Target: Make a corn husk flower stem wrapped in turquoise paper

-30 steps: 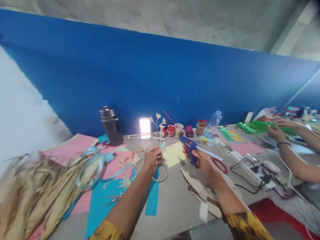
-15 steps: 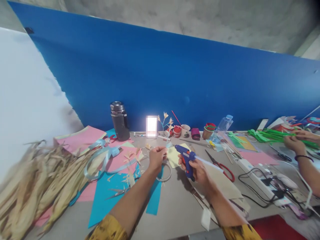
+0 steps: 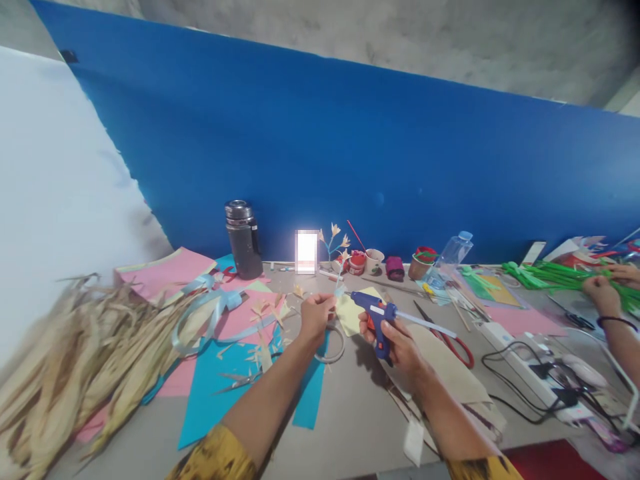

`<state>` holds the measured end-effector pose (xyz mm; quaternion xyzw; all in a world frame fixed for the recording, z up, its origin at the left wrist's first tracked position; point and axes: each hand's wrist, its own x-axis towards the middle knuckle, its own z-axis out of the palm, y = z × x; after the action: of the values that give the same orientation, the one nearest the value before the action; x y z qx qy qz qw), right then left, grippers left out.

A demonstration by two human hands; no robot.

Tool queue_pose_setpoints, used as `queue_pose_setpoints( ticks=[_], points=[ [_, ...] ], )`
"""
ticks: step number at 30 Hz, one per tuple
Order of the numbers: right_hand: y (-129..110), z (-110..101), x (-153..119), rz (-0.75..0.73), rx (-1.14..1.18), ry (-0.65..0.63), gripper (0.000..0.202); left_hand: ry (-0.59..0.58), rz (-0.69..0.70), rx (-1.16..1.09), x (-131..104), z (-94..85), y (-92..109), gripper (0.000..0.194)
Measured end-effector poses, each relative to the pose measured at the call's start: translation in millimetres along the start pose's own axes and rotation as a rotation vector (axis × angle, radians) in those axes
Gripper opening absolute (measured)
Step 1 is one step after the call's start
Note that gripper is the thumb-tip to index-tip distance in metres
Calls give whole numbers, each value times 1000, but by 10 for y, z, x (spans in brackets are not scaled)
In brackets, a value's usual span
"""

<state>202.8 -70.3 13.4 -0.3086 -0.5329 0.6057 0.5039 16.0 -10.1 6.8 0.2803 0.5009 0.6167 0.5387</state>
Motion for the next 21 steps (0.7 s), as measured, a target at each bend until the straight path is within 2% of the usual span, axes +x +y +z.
queue_pose_setpoints(
  ticks=[10,21],
  points=[
    [45,66,-28,39,-102,35,39,-60,-13,0,-79,46,15,26],
    [141,-68,5,85,-135,3,38,-106,-58,-85,-49,32,-26,31]
  ],
)
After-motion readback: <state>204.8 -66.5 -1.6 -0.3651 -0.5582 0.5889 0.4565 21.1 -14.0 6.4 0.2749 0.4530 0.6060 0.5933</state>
